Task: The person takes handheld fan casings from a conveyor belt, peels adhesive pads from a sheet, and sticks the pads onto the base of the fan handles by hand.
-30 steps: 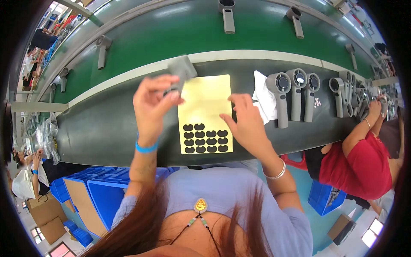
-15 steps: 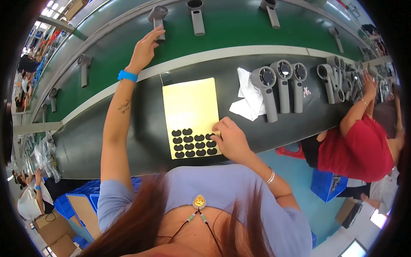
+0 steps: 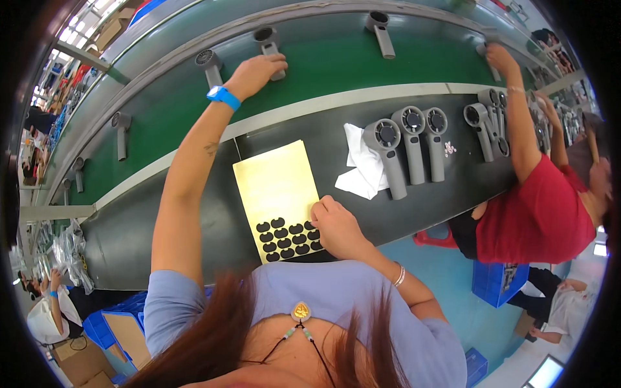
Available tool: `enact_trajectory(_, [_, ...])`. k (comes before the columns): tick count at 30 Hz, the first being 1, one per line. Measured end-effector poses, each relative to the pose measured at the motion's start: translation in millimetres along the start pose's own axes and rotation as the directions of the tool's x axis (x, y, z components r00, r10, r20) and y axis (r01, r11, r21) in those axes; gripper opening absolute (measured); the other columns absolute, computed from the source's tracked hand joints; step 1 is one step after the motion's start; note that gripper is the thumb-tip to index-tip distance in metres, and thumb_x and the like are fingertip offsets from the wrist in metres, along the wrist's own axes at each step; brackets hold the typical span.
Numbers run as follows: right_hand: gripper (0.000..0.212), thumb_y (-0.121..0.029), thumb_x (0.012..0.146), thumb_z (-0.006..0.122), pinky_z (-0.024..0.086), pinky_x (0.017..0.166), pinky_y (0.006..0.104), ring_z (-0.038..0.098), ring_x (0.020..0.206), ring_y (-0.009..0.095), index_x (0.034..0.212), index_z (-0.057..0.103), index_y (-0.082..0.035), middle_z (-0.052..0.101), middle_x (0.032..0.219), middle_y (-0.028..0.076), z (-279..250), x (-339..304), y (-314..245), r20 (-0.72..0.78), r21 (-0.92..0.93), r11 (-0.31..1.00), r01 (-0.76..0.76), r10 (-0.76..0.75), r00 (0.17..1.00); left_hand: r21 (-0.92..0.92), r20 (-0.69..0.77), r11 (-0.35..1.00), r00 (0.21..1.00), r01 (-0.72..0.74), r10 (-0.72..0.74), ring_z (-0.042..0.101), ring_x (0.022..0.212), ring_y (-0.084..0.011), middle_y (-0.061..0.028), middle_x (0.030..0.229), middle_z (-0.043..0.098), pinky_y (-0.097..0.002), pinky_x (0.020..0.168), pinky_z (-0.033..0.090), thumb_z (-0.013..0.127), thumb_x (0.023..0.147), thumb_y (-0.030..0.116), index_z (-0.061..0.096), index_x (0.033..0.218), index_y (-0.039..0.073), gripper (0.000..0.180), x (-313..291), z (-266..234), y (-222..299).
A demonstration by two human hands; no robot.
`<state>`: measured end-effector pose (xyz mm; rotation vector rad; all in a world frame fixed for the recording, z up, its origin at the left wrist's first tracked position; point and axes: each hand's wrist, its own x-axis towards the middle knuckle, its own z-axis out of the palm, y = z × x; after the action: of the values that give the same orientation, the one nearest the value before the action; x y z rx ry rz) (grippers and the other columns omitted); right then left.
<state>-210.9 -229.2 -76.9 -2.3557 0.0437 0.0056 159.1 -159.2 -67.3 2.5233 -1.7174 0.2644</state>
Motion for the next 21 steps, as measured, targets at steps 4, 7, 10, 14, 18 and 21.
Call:
enact_trajectory(4, [0.012, -0.002, 0.084, 0.061, 0.047, 0.070, 0.0406, 0.057, 0.082, 0.035, 0.090, 0.052, -0.004, 0.053, 0.089, 0.012, -15, -1, -2, 0.061, 0.072, 0.996, -0.053, 0.049, 0.997, -0.286, -0.386, 0.958, 0.915, 0.004, -0.119, 0.066, 0.101, -0.0233, -0.0092, 0.116, 0.065, -0.0368, 0.081, 0.053, 0.061, 0.081, -0.003, 0.061, 0.117, 0.011, 0.038, -16, -36, 12])
enact_trajectory(7, [0.008, -0.002, 0.087, 0.057, 0.046, 0.071, 0.0378, 0.057, 0.077, 0.033, 0.092, 0.050, -0.002, 0.055, 0.086, 0.015, -27, 5, 0, 0.069, 0.194, 0.977, -0.086, 0.073, 0.995, -0.885, -0.257, 0.461, 0.764, 0.059, -0.591, 0.067, 0.091, -0.0149, -0.0110, 0.108, 0.065, -0.0270, 0.070, 0.056, 0.069, 0.083, 0.002, 0.058, 0.117, 0.004, 0.036, -60, -62, 52])
enact_trajectory(10, [0.009, 0.000, 0.087, 0.058, 0.046, 0.067, 0.0310, 0.055, 0.073, 0.024, 0.091, 0.050, -0.001, 0.052, 0.083, 0.012, -37, 13, -2, -0.091, 0.232, 0.969, -0.080, 0.103, 0.990, -0.882, -0.318, 0.472, 0.754, -0.013, -0.575, 0.067, 0.091, -0.0188, -0.0108, 0.112, 0.062, -0.0287, 0.074, 0.057, 0.070, 0.082, 0.000, 0.053, 0.123, 0.000, 0.044, -115, -83, 99])
enact_trajectory(14, [0.009, 0.003, 0.088, 0.057, 0.044, 0.072, 0.0256, 0.052, 0.074, 0.014, 0.093, 0.051, -0.001, 0.051, 0.086, 0.006, -56, 19, -16, -0.231, 0.237, 0.970, 0.059, -0.003, 0.973, -0.945, -0.306, 0.263, 0.805, -0.193, -0.508, 0.068, 0.090, -0.0262, -0.0150, 0.124, 0.054, -0.0319, 0.075, 0.058, 0.058, 0.087, -0.005, 0.049, 0.125, -0.002, 0.040, -172, -86, 161])
enact_trajectory(18, [0.013, 0.004, 0.089, 0.057, 0.043, 0.077, 0.0245, 0.051, 0.080, 0.012, 0.099, 0.051, -0.001, 0.052, 0.091, 0.004, -70, 22, -38, -0.229, 0.345, 0.930, 0.128, -0.049, 0.972, -0.986, -0.164, 0.102, 0.800, -0.128, -0.577, 0.068, 0.089, -0.0279, -0.0140, 0.123, 0.051, -0.0331, 0.072, 0.060, 0.054, 0.085, -0.013, 0.052, 0.122, -0.003, 0.039, -185, -67, 201])
enact_trajectory(21, [0.029, 0.005, 0.088, 0.060, 0.042, 0.080, 0.0245, 0.049, 0.084, 0.012, 0.112, 0.044, -0.001, 0.052, 0.094, 0.005, -72, 21, -54, -0.227, 0.468, 0.854, 0.228, -0.133, 0.965, -0.982, -0.177, 0.161, 0.782, -0.099, -0.597, 0.066, 0.096, -0.0261, -0.0152, 0.123, 0.054, -0.0335, 0.076, 0.061, 0.057, 0.083, -0.015, 0.054, 0.121, -0.003, 0.040, -189, -62, 214])
